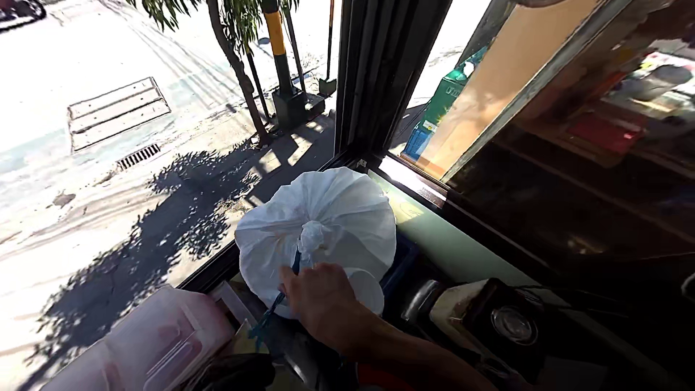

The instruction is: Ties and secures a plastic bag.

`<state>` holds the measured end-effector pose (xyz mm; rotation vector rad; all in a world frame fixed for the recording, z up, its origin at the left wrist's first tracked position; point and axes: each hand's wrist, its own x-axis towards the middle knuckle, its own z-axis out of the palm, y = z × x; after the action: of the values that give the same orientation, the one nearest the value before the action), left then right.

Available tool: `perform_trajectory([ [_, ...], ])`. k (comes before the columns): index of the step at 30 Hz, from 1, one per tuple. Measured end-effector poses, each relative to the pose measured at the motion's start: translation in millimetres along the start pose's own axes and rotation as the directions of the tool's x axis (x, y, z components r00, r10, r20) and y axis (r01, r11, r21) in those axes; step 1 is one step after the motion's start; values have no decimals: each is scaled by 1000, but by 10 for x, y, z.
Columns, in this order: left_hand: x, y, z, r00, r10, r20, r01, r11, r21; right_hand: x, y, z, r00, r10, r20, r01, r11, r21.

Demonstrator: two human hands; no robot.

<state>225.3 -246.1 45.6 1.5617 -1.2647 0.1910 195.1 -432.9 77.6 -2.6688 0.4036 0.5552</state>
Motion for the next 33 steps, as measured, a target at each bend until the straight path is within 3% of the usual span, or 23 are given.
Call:
perform_trajectory([
  [1,93,279,-132,964,-256,72,243,958,152,-91,-14,238,999,-10,-47,13,998,62],
  [2,194,381,-95,904,-423,64,392,879,271,-175,-8,479,983,5,-181,13,995,100],
  [4,165,206,156,741,-656,143,571,727,380,-258,124,794,905,87,-417,-16,985,171],
  [5,59,52,312,665,-716,214,660,697,281,-289,212,868,875,129,-466,-24,974,225],
  [7,-145,-200,628,587,-742,325,800,594,-89,-360,357,980,845,177,-504,-5,946,325],
  [8,-204,-250,771,589,-751,300,808,557,-191,-408,391,1046,835,195,-514,1,934,357],
  [10,-216,-244,945,662,-736,139,748,638,-184,-499,397,1126,811,209,-547,13,927,374],
  [12,-195,-137,923,727,-684,54,685,728,4,-582,341,1110,822,218,-525,-15,932,363],
  [13,-189,-37,830,696,-709,108,697,705,130,-611,299,1115,837,215,-504,-24,933,359],
  [16,182,-3,668,328,-879,345,729,468,499,-576,263,1146,821,138,-554,56,946,320],
  [17,326,-92,701,245,-888,388,682,442,583,-584,282,1136,808,104,-580,87,953,291],
  [18,419,-147,729,218,-885,412,645,447,620,-600,314,1142,757,82,-648,122,957,264],
  [19,474,-167,732,220,-882,417,624,456,635,-623,351,1121,691,96,-716,136,956,260],
  [21,499,-147,655,319,-882,347,657,470,589,-625,467,933,622,217,-752,47,948,313],
  [22,524,-80,595,354,-887,298,679,463,571,-599,524,769,670,304,-677,-66,933,353],
  [24,606,62,510,446,-872,201,705,481,522,-421,593,396,827,444,-344,-290,862,416],
  [25,660,89,508,530,-831,171,673,535,510,-272,628,288,862,458,-216,-339,839,425],
  [26,751,88,526,620,-765,173,611,610,505,-144,650,240,874,450,-180,-339,833,437],
  [27,910,62,544,688,-684,242,497,688,530,-65,660,210,880,436,-187,-326,842,430],
  [28,1140,17,555,698,-606,381,334,747,576,-34,671,194,883,422,-205,-313,855,414],
  [30,1619,-281,631,634,-461,621,90,842,532,-104,728,180,906,371,-205,-263,871,415],
  [31,1736,-643,713,672,-346,655,42,900,433,-161,807,159,917,339,-208,-218,866,450],
  [33,1851,-1117,735,730,-304,612,207,952,226,-216,1068,74,937,261,-231,-96,830,550],
])
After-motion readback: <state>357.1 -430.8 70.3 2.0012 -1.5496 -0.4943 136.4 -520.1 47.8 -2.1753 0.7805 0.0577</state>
